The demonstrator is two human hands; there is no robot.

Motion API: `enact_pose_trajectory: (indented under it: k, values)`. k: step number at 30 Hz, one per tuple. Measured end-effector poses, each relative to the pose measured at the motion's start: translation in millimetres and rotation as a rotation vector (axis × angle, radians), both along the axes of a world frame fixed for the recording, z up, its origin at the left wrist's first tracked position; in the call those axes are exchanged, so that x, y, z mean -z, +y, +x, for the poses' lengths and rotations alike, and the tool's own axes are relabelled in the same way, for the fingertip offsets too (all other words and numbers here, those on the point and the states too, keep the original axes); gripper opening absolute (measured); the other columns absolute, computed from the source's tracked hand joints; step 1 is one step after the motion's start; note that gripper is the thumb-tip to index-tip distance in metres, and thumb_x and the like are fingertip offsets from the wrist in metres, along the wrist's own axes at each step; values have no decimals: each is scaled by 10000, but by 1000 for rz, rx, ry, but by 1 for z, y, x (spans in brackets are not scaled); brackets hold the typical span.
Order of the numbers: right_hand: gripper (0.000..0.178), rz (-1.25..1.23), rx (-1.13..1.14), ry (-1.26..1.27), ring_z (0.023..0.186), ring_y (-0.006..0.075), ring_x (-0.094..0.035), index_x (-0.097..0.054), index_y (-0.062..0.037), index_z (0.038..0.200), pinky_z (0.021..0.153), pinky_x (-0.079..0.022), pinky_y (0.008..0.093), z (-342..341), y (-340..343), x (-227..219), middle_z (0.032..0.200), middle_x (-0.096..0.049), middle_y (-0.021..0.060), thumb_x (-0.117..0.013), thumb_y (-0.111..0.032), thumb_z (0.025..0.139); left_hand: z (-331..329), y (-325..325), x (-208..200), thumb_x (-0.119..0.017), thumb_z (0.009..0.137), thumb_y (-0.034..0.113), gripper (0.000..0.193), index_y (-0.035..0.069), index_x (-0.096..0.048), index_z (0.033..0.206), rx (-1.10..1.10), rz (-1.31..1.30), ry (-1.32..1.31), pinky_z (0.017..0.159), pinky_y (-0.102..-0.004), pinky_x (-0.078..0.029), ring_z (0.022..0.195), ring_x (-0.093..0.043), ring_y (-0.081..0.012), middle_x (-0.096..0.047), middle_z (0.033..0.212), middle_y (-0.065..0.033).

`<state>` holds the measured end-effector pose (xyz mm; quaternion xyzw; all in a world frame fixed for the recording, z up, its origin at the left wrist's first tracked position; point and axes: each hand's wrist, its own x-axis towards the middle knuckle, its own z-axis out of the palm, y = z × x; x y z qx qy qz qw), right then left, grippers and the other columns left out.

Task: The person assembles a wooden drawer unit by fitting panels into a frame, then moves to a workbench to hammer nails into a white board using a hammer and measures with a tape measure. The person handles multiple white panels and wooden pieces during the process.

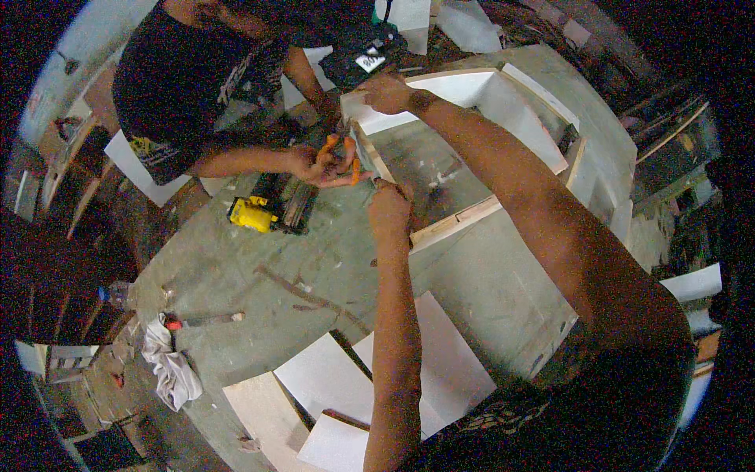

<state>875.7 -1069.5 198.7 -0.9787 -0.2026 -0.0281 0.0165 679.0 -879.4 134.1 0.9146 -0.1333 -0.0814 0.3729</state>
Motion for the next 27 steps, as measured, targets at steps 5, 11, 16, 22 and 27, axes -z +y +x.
enact_pose_trajectory:
  k: [5,11,16,22,27]
  values:
    - [376,-156,89,-99,1151,395,-618,-624,-193,1270,999,-417,657,-2,6,-2,1256,-652,171,-516,-374,959,0,1,2,-553,954,426,660,-139,-490,1290,-34,29,-3,727,-513,-580,830,-723,-412,-723,917,-259]
    - [411,-98,-90,-213,1182,395,-608,-592,-172,1309,1046,-428,631,18,-4,14,1334,-621,154,-440,-381,989,-1,1,6,-540,952,436,665,-133,-486,1293,-57,-3,-76,698,-522,-569,797,-716,-421,-717,868,-263]
    - [487,-342,75,-194,1323,369,-516,-482,-164,1424,1098,-395,607,20,-6,12,1493,-492,135,-379,-354,987,-2,0,12,-533,958,450,597,-106,-564,1174,-56,-14,-149,684,-528,-562,783,-708,-429,-714,857,-264]
    - [424,-212,-91,-300,1230,377,-590,-612,-107,1280,1043,-440,596,28,-11,21,1342,-602,194,-429,-317,961,5,2,15,-542,950,482,585,-79,-584,1110,-19,33,-122,695,-540,-557,792,-699,-446,-712,872,-266]
    - [397,-244,-81,-245,1183,381,-621,-664,-103,1212,1014,-462,591,50,-21,44,1255,-652,202,-450,-311,950,4,3,12,-563,939,474,552,-50,-583,1113,-59,-9,-109,700,-544,-554,790,-697,-447,-708,868,-267]
